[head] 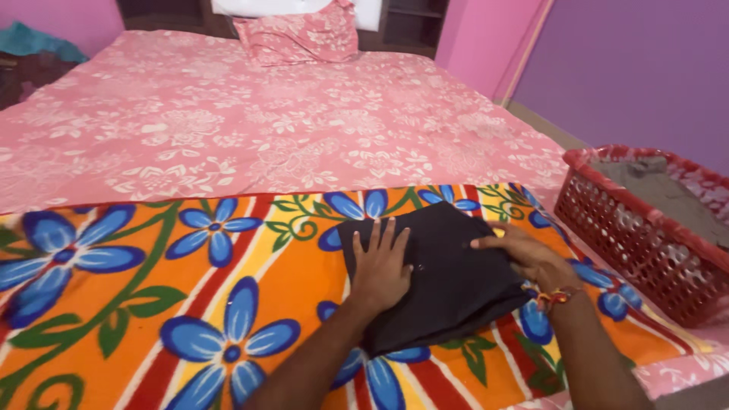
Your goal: The person folds a dark shirt by hand on a colorful patterned blanket on a bed and then places it into a red laundry basket.
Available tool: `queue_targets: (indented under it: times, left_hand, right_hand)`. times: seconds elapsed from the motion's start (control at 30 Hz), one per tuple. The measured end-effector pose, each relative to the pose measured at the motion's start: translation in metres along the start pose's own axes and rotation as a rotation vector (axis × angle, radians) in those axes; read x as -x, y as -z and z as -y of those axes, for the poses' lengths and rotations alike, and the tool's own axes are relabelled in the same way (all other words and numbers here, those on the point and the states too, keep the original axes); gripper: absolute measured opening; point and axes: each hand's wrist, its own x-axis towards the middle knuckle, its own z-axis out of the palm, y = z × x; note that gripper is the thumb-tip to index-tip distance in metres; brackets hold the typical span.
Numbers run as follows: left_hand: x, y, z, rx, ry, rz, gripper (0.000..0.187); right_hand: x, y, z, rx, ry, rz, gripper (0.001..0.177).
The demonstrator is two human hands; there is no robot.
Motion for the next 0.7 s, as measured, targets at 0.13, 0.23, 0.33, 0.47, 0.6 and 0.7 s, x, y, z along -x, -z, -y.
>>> queue_targets:
  times: [0.13,0.23,0.33,0.47,0.6,0.7]
  left_hand:
    - [-0.031,0.006,-0.010,0.710,0.266,-0.134,0.060]
    - [-0.054,0.022,-0.011,1.435,0.151,-0.166,0.059]
    - [-0.064,0.052,0.011,2.014,0.455,0.013,0.062]
    - [-0.043,0.093,0.073,2.038,0.655,0.157,0.070]
    - [0.008,0.109,0.128,1.854,0.823,0.218,0.078]
    - [0.041,0.118,0.160,1.748,0.926,0.168,0.084]
  right_hand:
    - [0.003,-0.046,0.059,0.106,0.192,0.099,0.060]
    - [0.017,-0.105,0.118,0.311,0.277,0.030,0.064]
    - [0.029,-0.188,0.152,0.356,0.336,0.050,0.072]
    - [0.027,-0.276,0.170,0.289,0.152,0.440,0.069]
    - [-0.016,-0.305,0.138,0.202,0.283,0.556,0.061]
    - [-0.069,-0.298,0.080,0.355,0.424,0.252,0.056]
